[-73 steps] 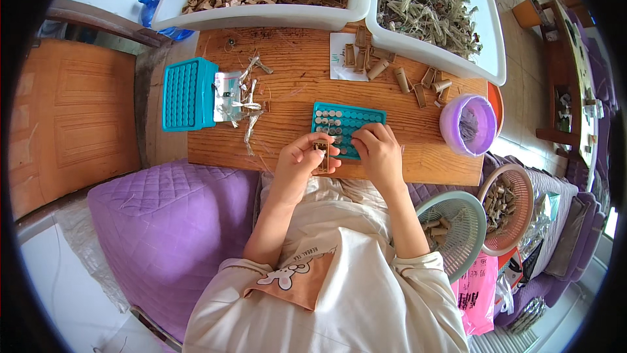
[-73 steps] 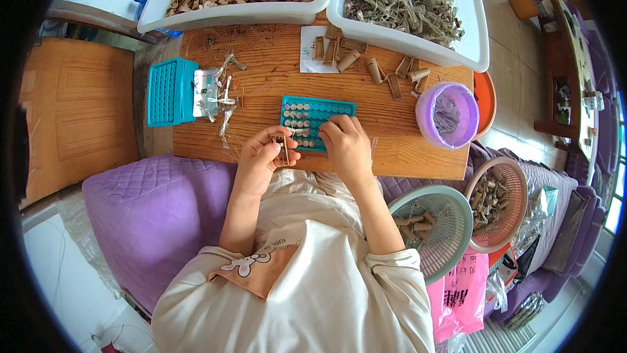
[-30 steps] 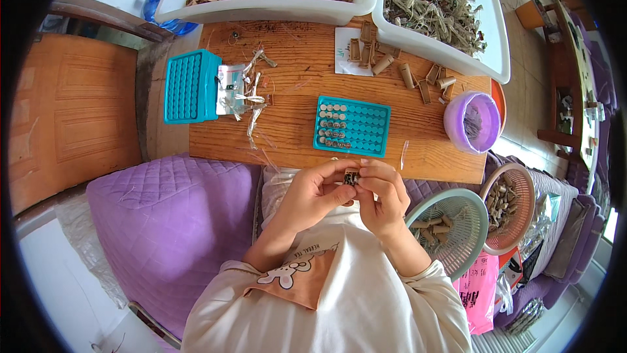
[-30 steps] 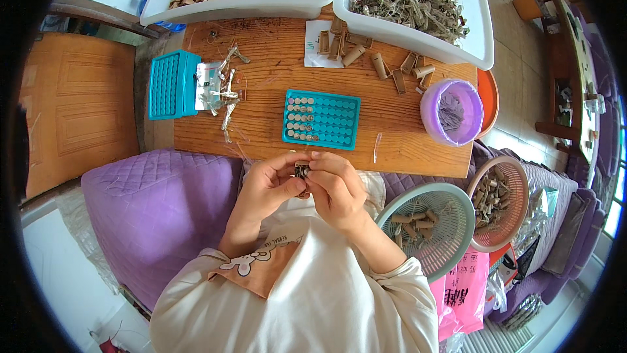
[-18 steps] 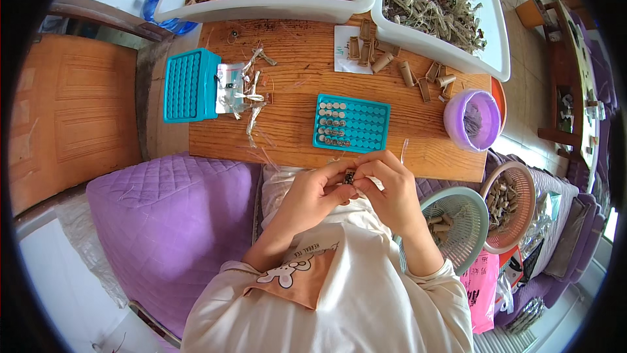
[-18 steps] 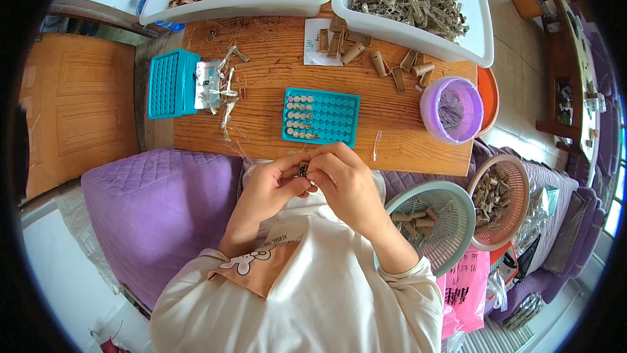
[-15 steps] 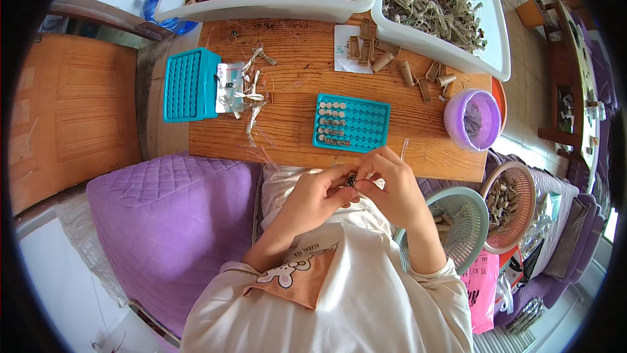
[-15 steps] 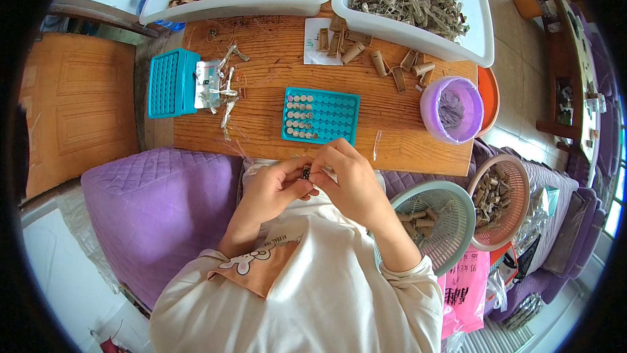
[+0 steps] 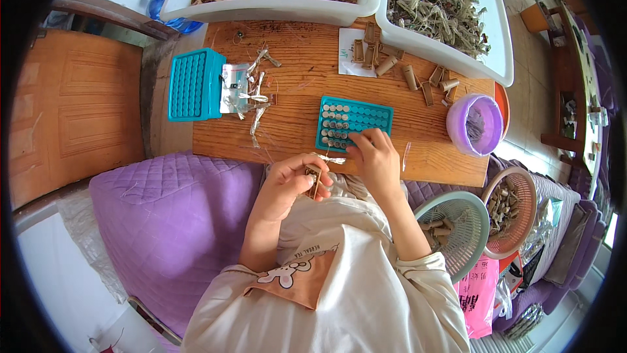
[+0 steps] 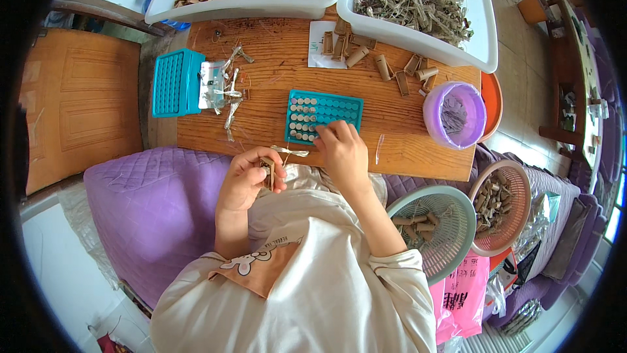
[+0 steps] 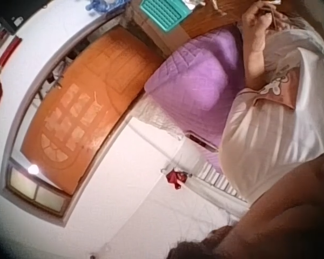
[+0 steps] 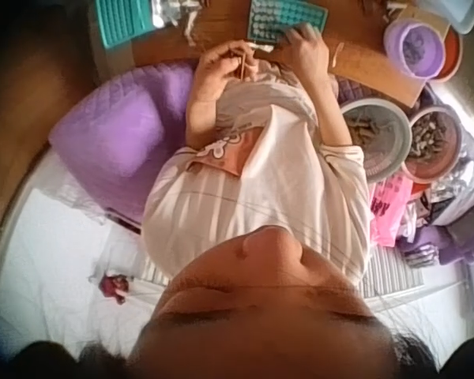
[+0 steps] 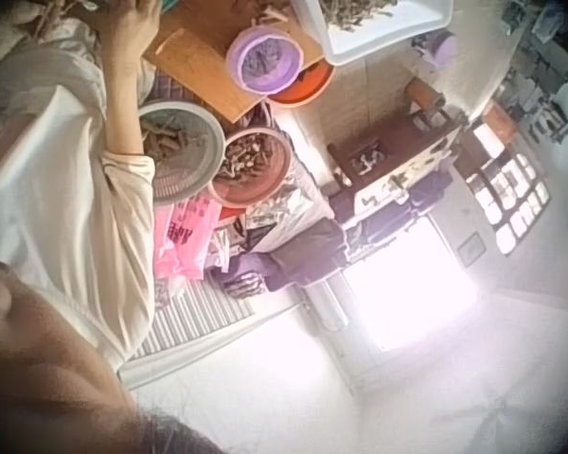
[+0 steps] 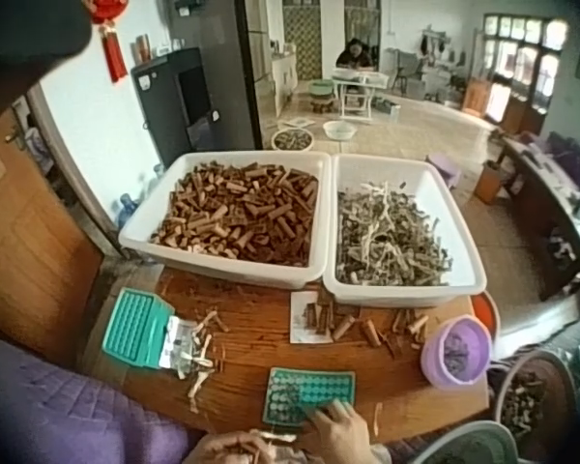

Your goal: The person is assembling small electronic or mechanical components into a blue plastic tray.

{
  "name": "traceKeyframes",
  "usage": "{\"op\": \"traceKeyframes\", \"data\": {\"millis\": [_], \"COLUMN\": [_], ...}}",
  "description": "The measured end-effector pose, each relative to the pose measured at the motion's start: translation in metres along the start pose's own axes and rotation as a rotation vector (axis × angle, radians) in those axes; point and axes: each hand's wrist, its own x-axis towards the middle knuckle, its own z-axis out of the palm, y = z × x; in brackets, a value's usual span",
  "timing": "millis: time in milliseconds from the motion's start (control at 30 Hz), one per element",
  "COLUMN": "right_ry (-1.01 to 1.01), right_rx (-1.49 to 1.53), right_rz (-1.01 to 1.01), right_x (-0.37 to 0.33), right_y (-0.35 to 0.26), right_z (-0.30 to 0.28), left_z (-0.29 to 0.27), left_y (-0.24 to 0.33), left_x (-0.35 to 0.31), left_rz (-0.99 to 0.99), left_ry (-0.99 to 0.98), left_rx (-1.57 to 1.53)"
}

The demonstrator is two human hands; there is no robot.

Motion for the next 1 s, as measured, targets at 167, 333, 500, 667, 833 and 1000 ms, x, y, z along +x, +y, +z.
{"op": "traceKeyframes", "data": {"millis": [167,333,500,667,833,1000], "right_ry": [-0.037,0.113,0.360,0.452,0.452,0.506], "right_rx": [-0.024,0.424,0.484,0.547,0.545,0.456], "right_rz": [-0.023,0.154,0.031,-0.078,-0.114,-0.139], "right_x": [-0.002,0.003,-0.007,-0.018,-0.022,-0.027], "right_y": [0.005,-0.018,-0.039,-0.034,-0.032,-0.031], "right_z": [0.005,-0.023,-0.035,-0.032,-0.034,-0.033], "left_z": [0.006,0.029,0.051,0.055,0.058,0.058], "left_y": [0.001,-0.001,-0.009,-0.009,-0.007,-0.008], "left_x": [0.005,0.009,0.014,0.014,0.015,0.014], "left_rz": [0.016,0.079,0.143,0.164,0.132,0.125], "left_ry": [0.038,0.103,0.018,-0.044,-0.034,-0.052], "left_rx": [0.021,0.104,0.072,0.088,0.099,0.235]}}
